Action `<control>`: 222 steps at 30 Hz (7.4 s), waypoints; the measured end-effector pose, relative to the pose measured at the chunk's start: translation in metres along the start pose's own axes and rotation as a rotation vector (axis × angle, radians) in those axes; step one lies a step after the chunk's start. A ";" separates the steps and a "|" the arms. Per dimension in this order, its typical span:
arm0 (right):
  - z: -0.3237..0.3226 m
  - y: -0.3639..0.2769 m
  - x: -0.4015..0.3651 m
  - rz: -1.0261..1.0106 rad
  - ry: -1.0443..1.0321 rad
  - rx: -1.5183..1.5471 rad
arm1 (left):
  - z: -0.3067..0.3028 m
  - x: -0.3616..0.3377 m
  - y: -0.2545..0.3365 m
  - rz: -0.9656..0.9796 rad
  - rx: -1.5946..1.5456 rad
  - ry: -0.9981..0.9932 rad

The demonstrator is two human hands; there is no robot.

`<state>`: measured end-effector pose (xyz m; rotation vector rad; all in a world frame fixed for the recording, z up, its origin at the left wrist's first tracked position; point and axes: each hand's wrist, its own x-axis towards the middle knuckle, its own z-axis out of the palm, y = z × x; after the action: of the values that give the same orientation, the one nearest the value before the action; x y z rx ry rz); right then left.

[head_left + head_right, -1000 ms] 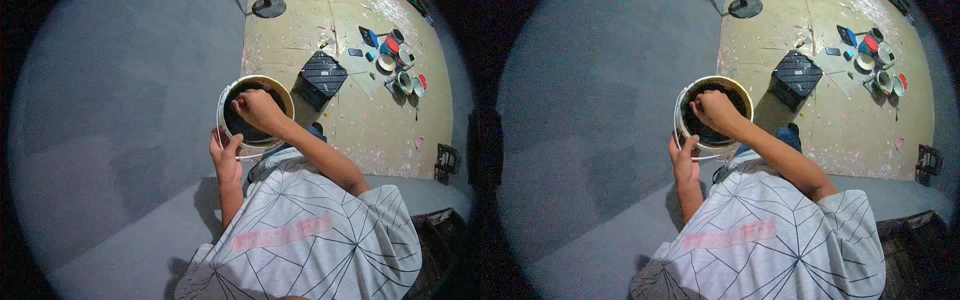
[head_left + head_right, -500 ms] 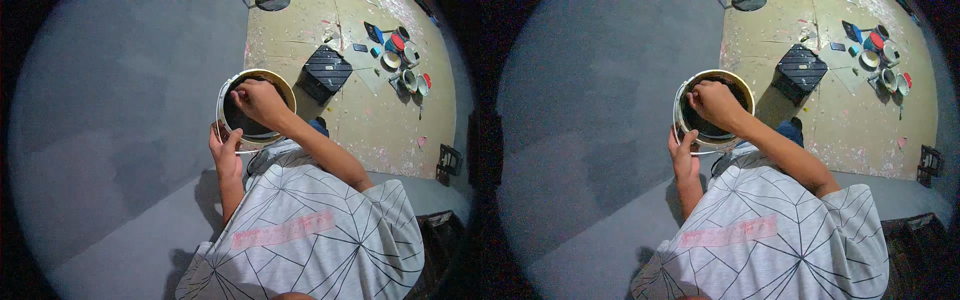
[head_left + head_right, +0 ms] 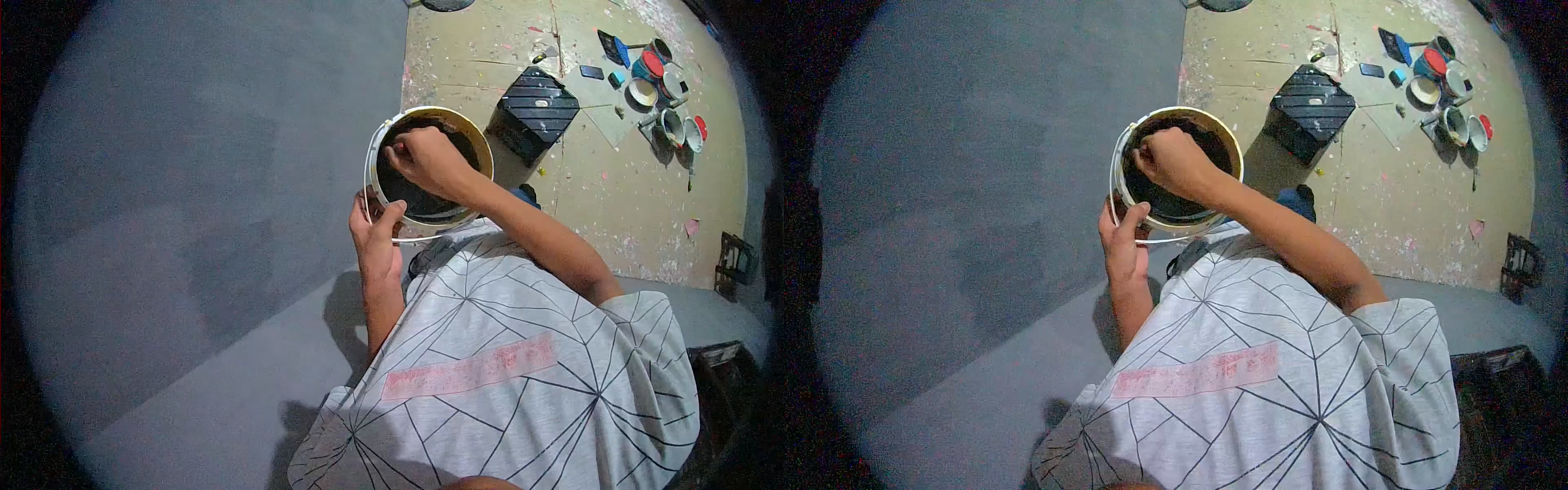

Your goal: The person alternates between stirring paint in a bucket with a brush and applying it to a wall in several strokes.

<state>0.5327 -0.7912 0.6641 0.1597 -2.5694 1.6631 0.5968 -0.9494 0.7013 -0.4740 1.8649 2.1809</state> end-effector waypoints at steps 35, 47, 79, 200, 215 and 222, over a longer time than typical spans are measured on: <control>-0.079 -0.021 -0.036 0.180 0.192 0.309 | -0.016 0.008 -0.010 0.011 -0.115 0.038; -0.099 0.047 -0.054 0.418 0.425 1.068 | -0.014 -0.002 -0.013 0.059 -0.311 0.056; -0.014 0.023 0.011 -0.145 -0.114 0.030 | -0.044 0.008 -0.068 0.247 -0.266 0.490; 0.155 -0.289 0.173 -1.413 -0.631 -0.191 | -0.169 0.004 -0.183 0.299 -0.703 0.961; 0.111 -0.404 0.231 -1.739 0.060 -0.077 | -0.170 -0.019 -0.177 0.315 -0.681 1.076; 0.108 -0.356 0.197 -1.493 -0.511 -0.330 | -0.154 -0.034 -0.146 0.401 -0.674 1.030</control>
<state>0.3821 -1.0432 0.9662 1.9908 -1.7682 0.5969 0.6981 -1.0761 0.5606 -1.7519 1.5632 3.2019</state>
